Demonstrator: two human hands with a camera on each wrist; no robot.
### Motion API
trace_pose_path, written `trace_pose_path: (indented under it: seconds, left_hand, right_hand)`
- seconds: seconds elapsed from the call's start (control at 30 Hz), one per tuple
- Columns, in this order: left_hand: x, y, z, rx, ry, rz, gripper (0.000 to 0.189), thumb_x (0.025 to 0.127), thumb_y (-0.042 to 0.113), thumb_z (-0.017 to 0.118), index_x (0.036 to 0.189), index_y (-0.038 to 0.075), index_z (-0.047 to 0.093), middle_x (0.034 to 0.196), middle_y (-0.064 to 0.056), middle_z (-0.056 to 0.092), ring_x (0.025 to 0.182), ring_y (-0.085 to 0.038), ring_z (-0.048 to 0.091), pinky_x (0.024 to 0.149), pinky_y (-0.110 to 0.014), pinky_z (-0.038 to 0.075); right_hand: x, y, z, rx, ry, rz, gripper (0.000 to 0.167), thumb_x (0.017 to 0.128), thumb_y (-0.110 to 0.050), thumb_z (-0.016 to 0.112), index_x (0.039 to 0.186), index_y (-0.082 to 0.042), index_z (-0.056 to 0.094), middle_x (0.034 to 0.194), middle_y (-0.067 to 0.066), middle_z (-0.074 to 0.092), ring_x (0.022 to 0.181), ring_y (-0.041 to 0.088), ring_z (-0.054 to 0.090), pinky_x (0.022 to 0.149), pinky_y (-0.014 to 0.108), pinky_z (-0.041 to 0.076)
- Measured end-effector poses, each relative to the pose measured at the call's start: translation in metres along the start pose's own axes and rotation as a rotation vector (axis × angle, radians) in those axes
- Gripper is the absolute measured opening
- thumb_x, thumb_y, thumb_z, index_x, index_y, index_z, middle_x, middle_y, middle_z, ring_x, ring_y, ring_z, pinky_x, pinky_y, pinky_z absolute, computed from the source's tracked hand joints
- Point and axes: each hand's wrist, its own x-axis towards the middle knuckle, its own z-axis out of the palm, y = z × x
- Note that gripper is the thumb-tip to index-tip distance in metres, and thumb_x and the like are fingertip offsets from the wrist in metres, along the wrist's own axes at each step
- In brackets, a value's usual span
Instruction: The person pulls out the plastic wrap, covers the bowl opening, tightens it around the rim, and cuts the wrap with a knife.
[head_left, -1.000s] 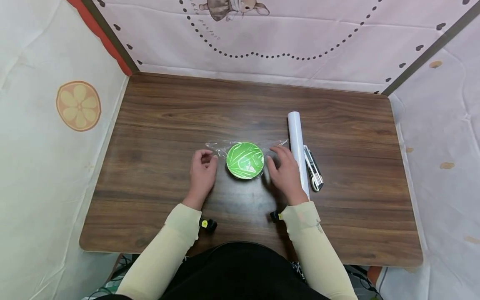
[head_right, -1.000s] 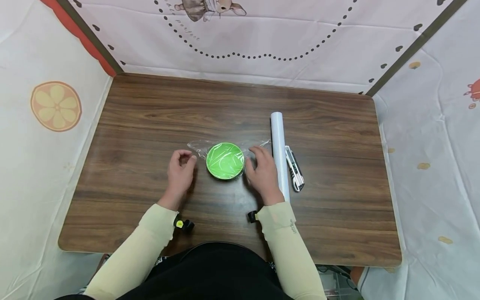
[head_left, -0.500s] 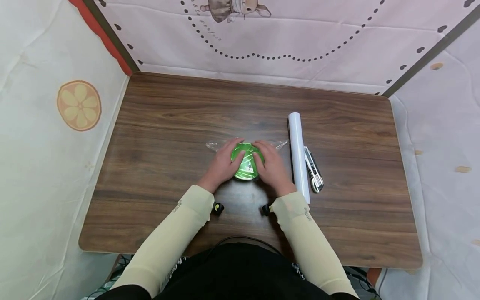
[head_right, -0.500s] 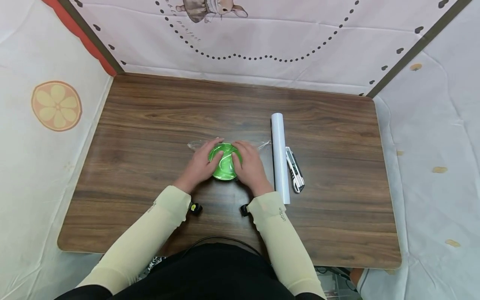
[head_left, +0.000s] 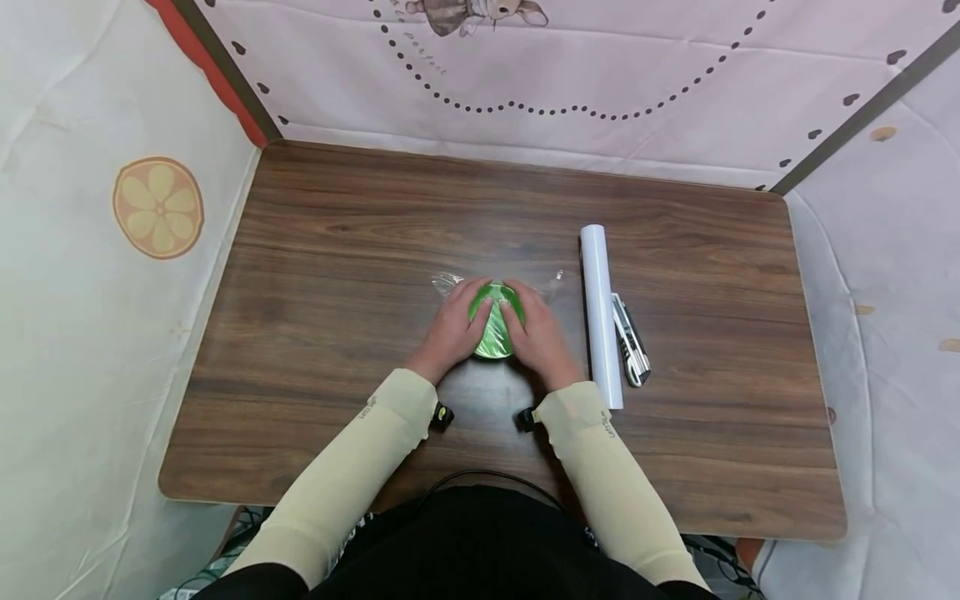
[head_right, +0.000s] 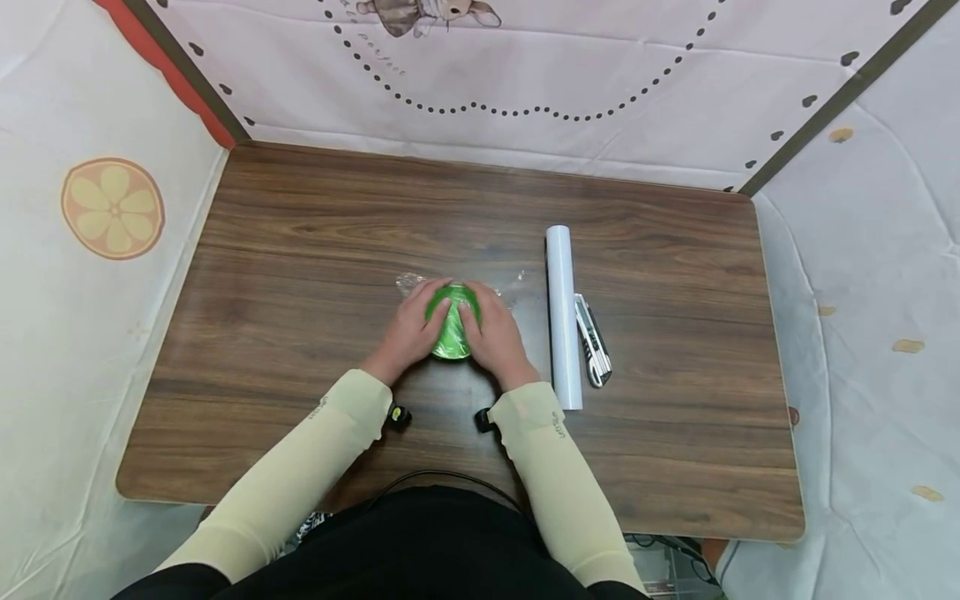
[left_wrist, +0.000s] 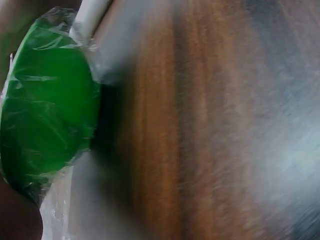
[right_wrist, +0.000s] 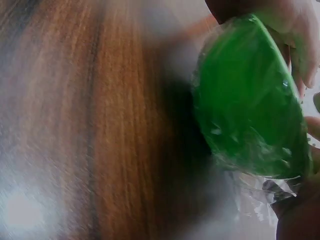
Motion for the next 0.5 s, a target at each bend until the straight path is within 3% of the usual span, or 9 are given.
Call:
trace_pose_path:
  seconds: [0.23, 0.5]
  left_hand:
    - [-0.003, -0.003, 0.006, -0.069, 0.002, -0.137, 0.046, 0.105, 0.034, 0.036, 0.142, 0.009, 0.047, 0.143, -0.013, 0.049, 0.134, -0.029, 0.044, 0.111, -0.047, 0.037]
    - [-0.008, -0.007, 0.012, -0.195, 0.091, -0.244, 0.043, 0.103, 0.035, 0.042, 0.134, 0.008, 0.054, 0.133, -0.013, 0.057, 0.128, -0.028, 0.05, 0.109, -0.046, 0.038]
  right_hand:
    - [-0.002, 0.003, 0.006, 0.088, 0.0, 0.11, 0.049, 0.103, -0.036, 0.041, 0.144, -0.01, 0.043, 0.146, 0.013, 0.047, 0.134, 0.031, 0.045, 0.111, 0.048, 0.037]
    - [-0.005, 0.01, 0.013, 0.179, 0.041, 0.189, 0.046, 0.102, -0.044, 0.039, 0.139, -0.017, 0.049, 0.13, 0.013, 0.06, 0.117, 0.032, 0.058, 0.1, 0.048, 0.046]
